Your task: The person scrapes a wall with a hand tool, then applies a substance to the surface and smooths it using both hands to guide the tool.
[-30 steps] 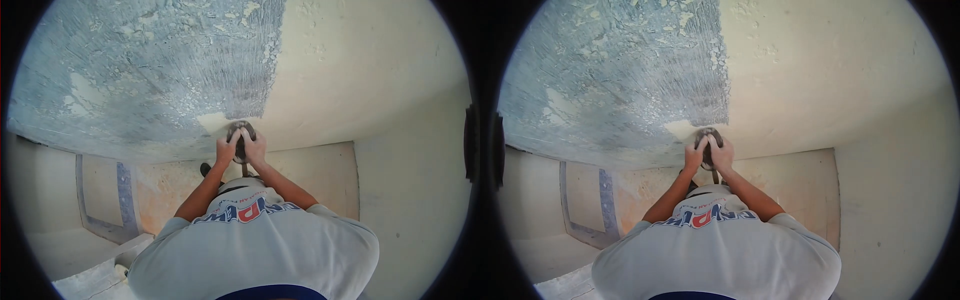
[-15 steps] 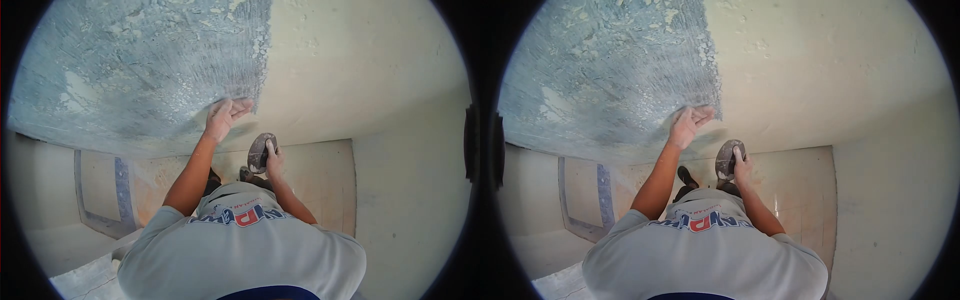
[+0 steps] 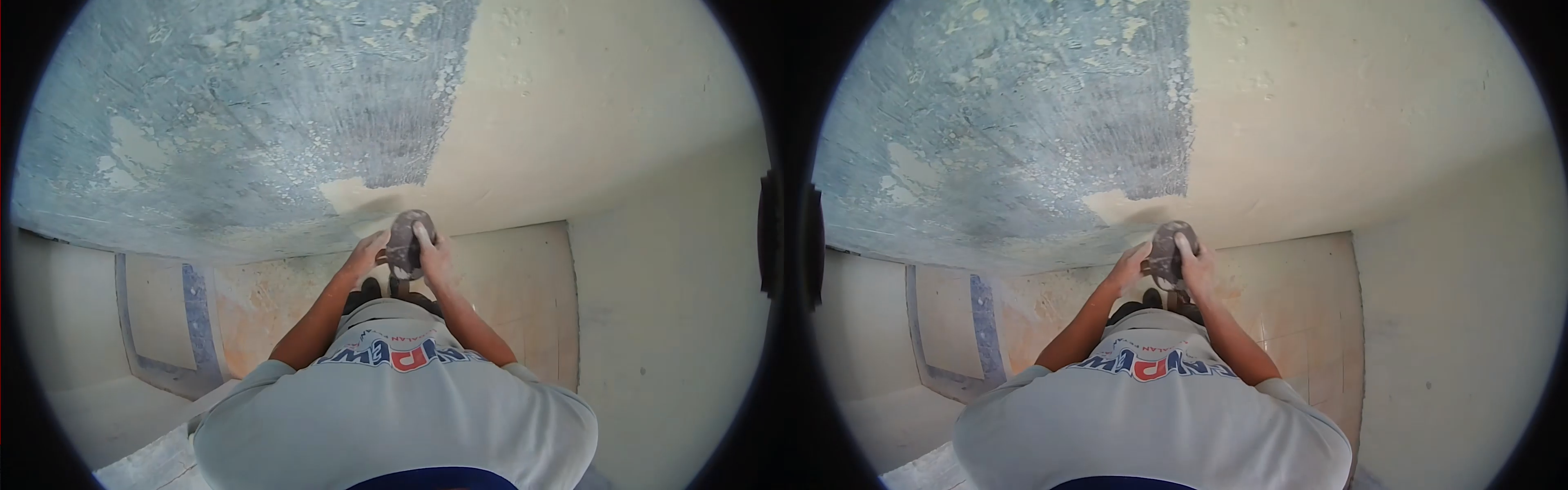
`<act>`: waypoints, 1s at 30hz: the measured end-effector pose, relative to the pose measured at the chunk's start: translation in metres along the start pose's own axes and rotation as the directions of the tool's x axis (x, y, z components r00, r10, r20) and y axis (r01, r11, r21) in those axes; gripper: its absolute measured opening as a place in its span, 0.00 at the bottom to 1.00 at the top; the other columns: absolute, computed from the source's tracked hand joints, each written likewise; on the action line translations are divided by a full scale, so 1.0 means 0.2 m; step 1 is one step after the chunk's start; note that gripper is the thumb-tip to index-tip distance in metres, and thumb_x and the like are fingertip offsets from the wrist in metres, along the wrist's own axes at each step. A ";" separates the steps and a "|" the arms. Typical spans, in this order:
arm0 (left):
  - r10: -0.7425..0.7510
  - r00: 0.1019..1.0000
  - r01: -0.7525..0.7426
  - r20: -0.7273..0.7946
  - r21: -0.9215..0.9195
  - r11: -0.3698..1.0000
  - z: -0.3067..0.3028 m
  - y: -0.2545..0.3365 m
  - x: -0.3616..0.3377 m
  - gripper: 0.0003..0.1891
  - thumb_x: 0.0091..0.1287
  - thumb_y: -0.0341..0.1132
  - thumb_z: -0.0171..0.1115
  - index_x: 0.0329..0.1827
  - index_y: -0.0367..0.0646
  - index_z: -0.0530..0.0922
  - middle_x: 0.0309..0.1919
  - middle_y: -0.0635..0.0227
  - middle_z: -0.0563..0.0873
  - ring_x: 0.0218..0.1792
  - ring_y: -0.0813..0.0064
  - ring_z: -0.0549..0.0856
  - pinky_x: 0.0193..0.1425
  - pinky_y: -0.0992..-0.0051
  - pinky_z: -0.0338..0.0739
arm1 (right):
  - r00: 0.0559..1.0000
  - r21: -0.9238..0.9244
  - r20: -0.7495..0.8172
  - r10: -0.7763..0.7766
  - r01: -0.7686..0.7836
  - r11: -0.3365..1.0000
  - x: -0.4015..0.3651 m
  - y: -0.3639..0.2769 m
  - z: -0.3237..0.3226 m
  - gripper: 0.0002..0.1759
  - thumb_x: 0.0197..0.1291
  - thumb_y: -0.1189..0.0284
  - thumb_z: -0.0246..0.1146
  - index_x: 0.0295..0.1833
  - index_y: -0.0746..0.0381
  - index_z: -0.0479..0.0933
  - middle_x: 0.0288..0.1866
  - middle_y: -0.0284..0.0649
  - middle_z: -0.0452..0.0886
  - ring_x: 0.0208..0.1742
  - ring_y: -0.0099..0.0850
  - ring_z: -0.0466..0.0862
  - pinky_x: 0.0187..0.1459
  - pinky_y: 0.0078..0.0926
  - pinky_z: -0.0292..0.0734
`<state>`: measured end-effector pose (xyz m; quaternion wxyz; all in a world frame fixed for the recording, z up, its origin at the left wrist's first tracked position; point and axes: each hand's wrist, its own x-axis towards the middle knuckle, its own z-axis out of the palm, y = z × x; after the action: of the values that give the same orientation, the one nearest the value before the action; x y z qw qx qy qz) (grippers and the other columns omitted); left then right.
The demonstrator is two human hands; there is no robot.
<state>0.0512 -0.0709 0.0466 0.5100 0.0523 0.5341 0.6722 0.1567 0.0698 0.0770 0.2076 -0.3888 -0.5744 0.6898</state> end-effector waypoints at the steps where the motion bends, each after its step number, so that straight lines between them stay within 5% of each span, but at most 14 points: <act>1: -0.005 1.000 0.005 0.006 -0.001 1.000 0.00 0.02 0.00 0.24 0.77 0.53 0.56 0.61 0.41 0.81 0.52 0.69 0.86 0.50 0.77 0.85 0.55 0.76 0.77 | 1.000 -0.014 0.025 -0.013 0.013 1.000 0.00 -0.04 0.08 0.23 0.67 0.60 0.68 0.52 0.72 0.84 0.38 0.37 0.86 0.37 0.21 0.80 0.41 0.25 0.77; 3: 0.192 0.979 -0.191 -0.063 0.030 0.981 0.02 0.08 0.00 0.23 0.76 0.50 0.60 0.57 0.37 0.82 0.48 0.67 0.87 0.46 0.80 0.85 0.52 0.77 0.78 | 0.994 -0.037 0.063 -0.088 0.090 0.995 0.03 -0.02 0.19 0.21 0.68 0.60 0.68 0.49 0.71 0.85 0.36 0.35 0.86 0.35 0.21 0.79 0.38 0.24 0.77; 4: 0.224 0.953 -0.245 -0.205 -0.086 0.966 0.07 0.11 -0.02 0.21 0.73 0.46 0.65 0.53 0.33 0.83 0.43 0.68 0.87 0.41 0.81 0.84 0.47 0.77 0.79 | 0.995 -0.050 0.078 -0.064 0.068 0.996 0.04 -0.02 0.24 0.20 0.68 0.60 0.68 0.48 0.70 0.85 0.35 0.35 0.85 0.34 0.20 0.79 0.37 0.24 0.76; 8: 0.325 0.882 -0.351 -0.342 -0.015 0.936 0.01 0.14 -0.02 0.18 0.72 0.43 0.68 0.48 0.34 0.86 0.38 0.72 0.87 0.36 0.83 0.83 0.41 0.78 0.78 | 0.993 -0.032 0.061 -0.101 0.103 0.994 0.07 -0.01 0.40 0.20 0.68 0.59 0.68 0.41 0.69 0.84 0.30 0.34 0.84 0.31 0.20 0.78 0.35 0.26 0.76; 15: 0.359 0.848 -0.361 -0.389 0.072 0.930 -0.08 0.14 0.02 0.17 0.71 0.44 0.69 0.43 0.34 0.87 0.33 0.73 0.87 0.34 0.84 0.82 0.39 0.77 0.77 | 0.954 -0.117 -0.028 -0.297 0.292 0.949 0.10 0.08 0.49 0.20 0.66 0.59 0.69 0.38 0.70 0.84 0.26 0.39 0.83 0.29 0.22 0.77 0.34 0.29 0.76; 17: 0.311 0.861 -0.287 -0.402 0.121 0.950 -0.10 0.15 0.05 0.18 0.70 0.42 0.69 0.50 0.33 0.85 0.41 0.70 0.88 0.40 0.81 0.84 0.45 0.75 0.78 | 0.956 -0.119 -0.032 -0.293 0.287 0.950 0.12 0.08 0.51 0.20 0.66 0.60 0.69 0.38 0.70 0.84 0.25 0.39 0.83 0.29 0.22 0.77 0.34 0.29 0.76; 21: 0.283 0.864 -0.254 -0.416 0.124 0.959 -0.10 0.17 0.06 0.18 0.70 0.41 0.69 0.49 0.32 0.86 0.40 0.69 0.88 0.40 0.81 0.83 0.45 0.75 0.78 | 0.952 -0.186 -0.027 -0.304 0.294 0.938 0.13 0.05 0.51 0.20 0.65 0.60 0.70 0.36 0.70 0.83 0.25 0.40 0.82 0.28 0.22 0.77 0.33 0.30 0.76; 30: 0.545 0.727 -0.461 -0.417 0.292 0.838 -0.08 0.18 0.08 0.14 0.71 0.38 0.68 0.41 0.31 0.87 0.32 0.69 0.89 0.34 0.83 0.83 0.40 0.76 0.78 | 0.950 -0.126 -0.039 -0.309 0.303 0.945 0.11 -0.01 0.53 0.19 0.65 0.60 0.70 0.36 0.69 0.83 0.25 0.39 0.82 0.28 0.23 0.77 0.33 0.29 0.76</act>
<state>0.0110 -0.0655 0.0607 0.1514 0.0684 0.6644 0.7287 0.0603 0.0189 0.0764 0.3052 -0.3264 -0.6616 0.6022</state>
